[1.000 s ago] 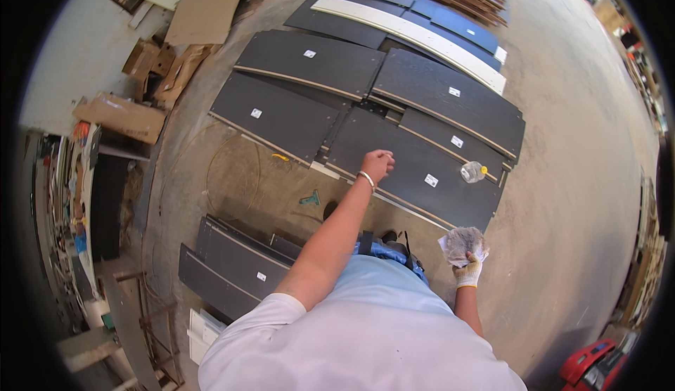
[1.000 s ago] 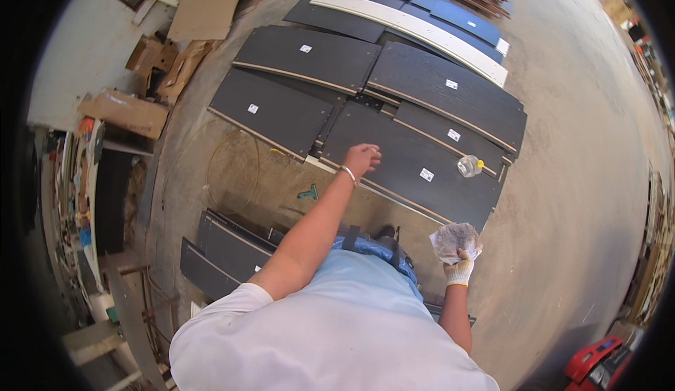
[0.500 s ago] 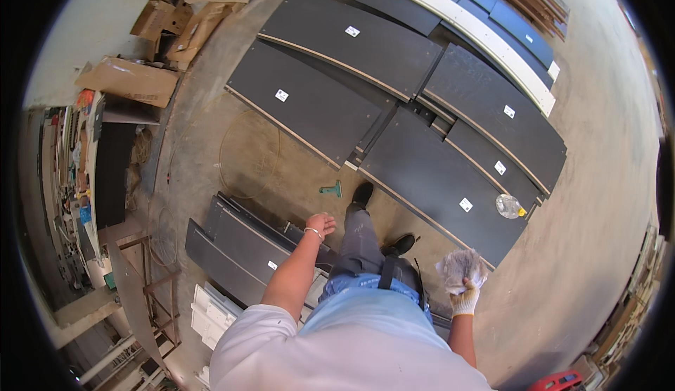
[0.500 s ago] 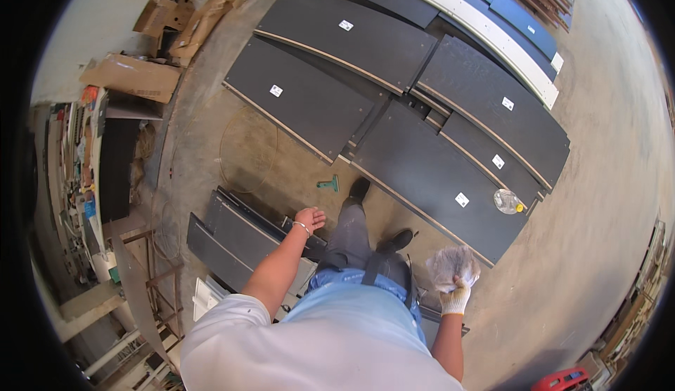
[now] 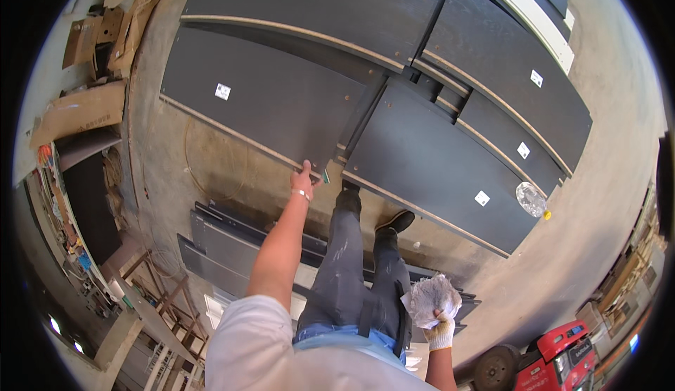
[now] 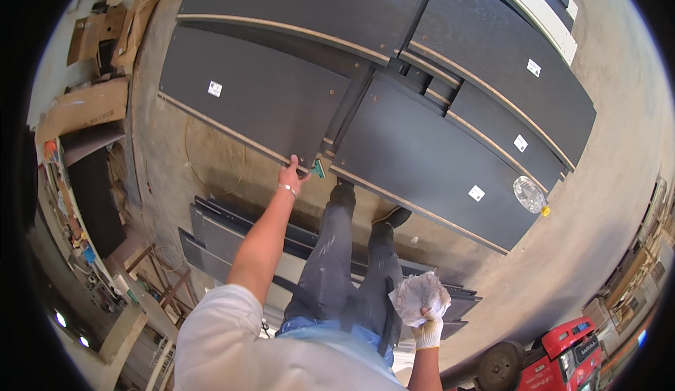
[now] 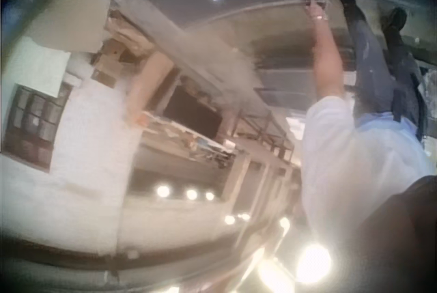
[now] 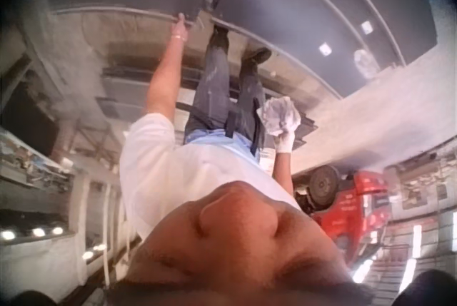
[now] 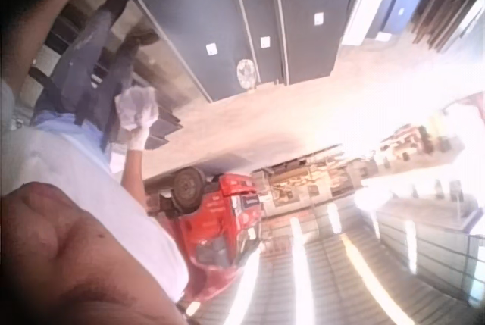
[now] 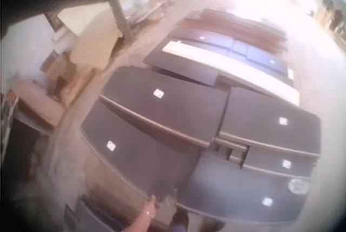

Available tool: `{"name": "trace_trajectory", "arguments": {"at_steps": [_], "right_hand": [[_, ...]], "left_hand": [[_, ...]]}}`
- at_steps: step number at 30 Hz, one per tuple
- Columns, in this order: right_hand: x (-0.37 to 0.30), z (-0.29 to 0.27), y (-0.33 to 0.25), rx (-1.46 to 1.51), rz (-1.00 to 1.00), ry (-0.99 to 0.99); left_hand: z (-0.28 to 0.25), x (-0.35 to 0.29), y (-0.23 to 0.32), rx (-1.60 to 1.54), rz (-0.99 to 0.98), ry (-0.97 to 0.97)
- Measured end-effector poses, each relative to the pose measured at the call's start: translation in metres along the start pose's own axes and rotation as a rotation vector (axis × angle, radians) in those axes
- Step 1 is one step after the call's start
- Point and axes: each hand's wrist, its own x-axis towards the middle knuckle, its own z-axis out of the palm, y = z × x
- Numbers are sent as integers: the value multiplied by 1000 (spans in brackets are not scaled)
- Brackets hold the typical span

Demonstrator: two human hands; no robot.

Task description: The person wipes the surface of several dark rectangular panels with a white cloth, then uses a yellow-handled tool to scrape or pry along seams and edges. The person handles the panels one at a time, repositioning them as needed.

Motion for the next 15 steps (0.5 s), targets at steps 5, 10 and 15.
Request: {"name": "trace_trajectory", "arguments": {"at_steps": [5, 10, 15], "right_hand": [[29, -2, 16, 75, 81, -18], [48, -17, 12, 23, 24, -102], [53, -56, -2, 90, -18, -52]], "left_hand": [[25, -93, -37, 9, 18, -224], [63, -168, -138, 77, -175, -280], [67, -181, -218, 217, -422, -586]]}}
